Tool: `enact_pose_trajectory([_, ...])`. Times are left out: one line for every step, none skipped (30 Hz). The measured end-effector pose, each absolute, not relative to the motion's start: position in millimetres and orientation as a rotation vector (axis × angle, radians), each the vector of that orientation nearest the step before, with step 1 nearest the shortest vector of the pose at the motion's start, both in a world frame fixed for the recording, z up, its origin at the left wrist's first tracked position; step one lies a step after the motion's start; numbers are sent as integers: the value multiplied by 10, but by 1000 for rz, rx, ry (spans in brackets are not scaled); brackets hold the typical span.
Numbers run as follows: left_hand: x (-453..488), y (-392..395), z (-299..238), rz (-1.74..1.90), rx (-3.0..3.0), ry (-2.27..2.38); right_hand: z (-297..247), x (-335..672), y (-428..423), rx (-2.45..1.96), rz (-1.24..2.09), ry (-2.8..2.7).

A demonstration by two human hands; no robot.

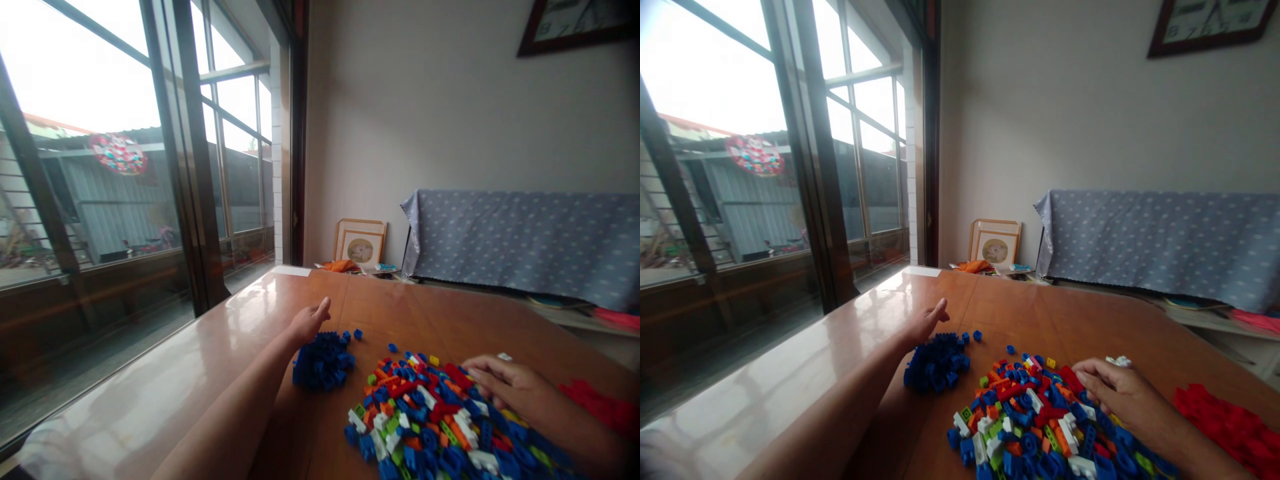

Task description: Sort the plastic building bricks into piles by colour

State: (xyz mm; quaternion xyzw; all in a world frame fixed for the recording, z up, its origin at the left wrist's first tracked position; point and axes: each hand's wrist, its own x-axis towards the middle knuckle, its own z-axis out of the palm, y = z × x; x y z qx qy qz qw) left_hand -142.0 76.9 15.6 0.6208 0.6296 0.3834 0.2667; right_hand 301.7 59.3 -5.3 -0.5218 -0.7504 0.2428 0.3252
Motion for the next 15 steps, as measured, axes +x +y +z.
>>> enact_pose_trajectory([-1412, 774, 177, 1037, 1720, 1683, -57, 3028, 605, -1357, 716, -2001])
enact_pose_trajectory([-1396, 782, 195, 1030, 1766, 1657, -61, 3040, 617, -1343, 801, -2038])
enact_pose_trajectory([-1372, 793, 209, 1010, 1804, 1626, -64, 3052, 627, -1339, 849, -2053])
enact_pose_trajectory([-1342, 810, 221, 976, 1830, 1597, -67, 3062, 636, -1342, 862, -2050])
enact_pose_trajectory([-1307, 833, 229, 933, 1841, 1571, -68, 3070, 642, -1347, 866, -2043])
enact_pose_trajectory([-1269, 861, 237, 885, 1839, 1549, -68, 3073, 645, -1354, 866, -2036])
enact_pose_trajectory([-1228, 895, 246, 838, 1828, 1531, -65, 3073, 645, -1360, 867, -2030])
enact_pose_trajectory([-1184, 933, 257, 793, 1814, 1515, -58, 3068, 641, -1364, 864, -2021])
enact_pose_trajectory([-1137, 974, 269, 756, 1803, 1504, -48, 3059, 635, -1366, 864, -2013])
enact_pose_trajectory([-1085, 1017, 282, 729, 1799, 1497, -33, 3047, 626, -1365, 866, -2008])
enact_pose_trajectory([-1029, 1060, 294, 707, 1802, 1492, -14, 3033, 615, -1363, 866, -2005])
enact_pose_trajectory([-967, 1102, 301, 688, 1812, 1489, 6, 3018, 603, -1359, 865, -2007])
enact_pose_trajectory([-902, 1140, 303, 668, 1832, 1491, 28, 3005, 590, -1354, 860, -2009])
enact_pose_trajectory([-834, 1175, 297, 642, 1855, 1495, 48, 2993, 578, -1351, 852, -2011])
enact_pose_trajectory([-768, 1204, 284, 610, 1880, 1508, 65, 2985, 568, -1348, 845, -2014])
